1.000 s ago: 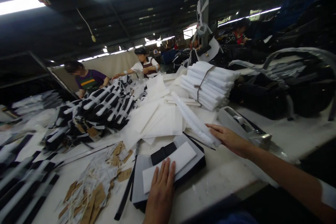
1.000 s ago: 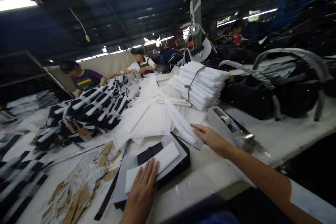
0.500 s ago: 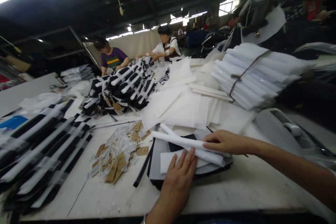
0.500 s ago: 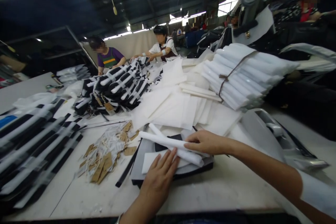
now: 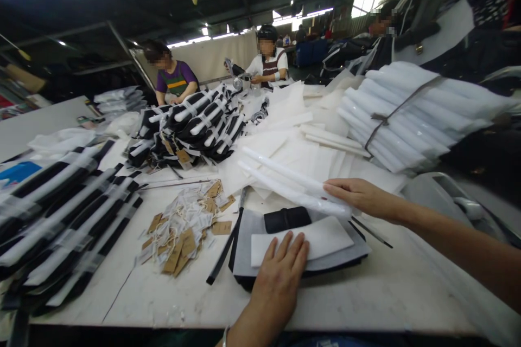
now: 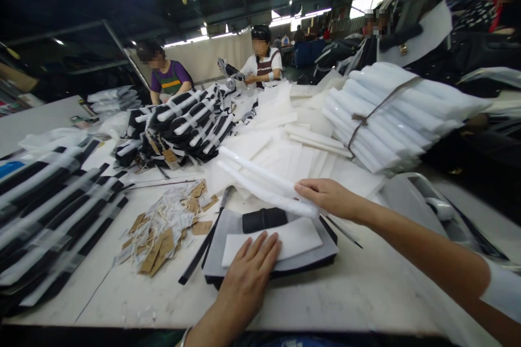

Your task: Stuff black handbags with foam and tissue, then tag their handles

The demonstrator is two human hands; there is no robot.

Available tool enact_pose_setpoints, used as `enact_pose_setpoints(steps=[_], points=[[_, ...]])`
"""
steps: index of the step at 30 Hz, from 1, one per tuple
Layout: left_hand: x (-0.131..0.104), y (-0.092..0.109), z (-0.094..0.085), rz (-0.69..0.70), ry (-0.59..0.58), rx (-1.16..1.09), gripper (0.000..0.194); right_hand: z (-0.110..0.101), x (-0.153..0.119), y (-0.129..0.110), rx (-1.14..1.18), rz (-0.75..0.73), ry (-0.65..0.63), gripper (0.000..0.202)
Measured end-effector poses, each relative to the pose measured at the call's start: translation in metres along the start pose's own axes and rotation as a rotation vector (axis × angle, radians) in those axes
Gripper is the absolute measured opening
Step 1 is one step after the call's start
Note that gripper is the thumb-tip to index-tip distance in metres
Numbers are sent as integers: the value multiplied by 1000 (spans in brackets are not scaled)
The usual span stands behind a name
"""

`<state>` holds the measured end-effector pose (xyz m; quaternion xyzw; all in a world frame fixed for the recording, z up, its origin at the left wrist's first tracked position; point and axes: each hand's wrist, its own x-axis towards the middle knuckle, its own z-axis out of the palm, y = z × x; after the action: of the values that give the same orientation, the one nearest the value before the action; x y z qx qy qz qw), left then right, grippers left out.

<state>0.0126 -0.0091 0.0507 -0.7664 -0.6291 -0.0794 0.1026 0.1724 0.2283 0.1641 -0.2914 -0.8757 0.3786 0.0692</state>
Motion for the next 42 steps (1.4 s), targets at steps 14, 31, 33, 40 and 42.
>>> enact_pose_setpoints(steps=[14, 31, 33, 40, 42], points=[[4, 1, -9, -34, -6, -10, 67, 37, -9, -6, -81, -81, -227, 47], [19, 3, -18, -63, -123, -34, 49, 45, -21, 0, -37, -166, -39, 42], [21, 3, -19, -68, -119, -35, 46, 45, -22, 2, 15, -115, -9, 44], [23, 4, -21, -64, -127, -28, 44, 48, -12, 19, -145, -184, 79, 44], [24, 4, -20, -66, -128, -29, 45, 48, -5, 23, -129, -125, 22, 45]])
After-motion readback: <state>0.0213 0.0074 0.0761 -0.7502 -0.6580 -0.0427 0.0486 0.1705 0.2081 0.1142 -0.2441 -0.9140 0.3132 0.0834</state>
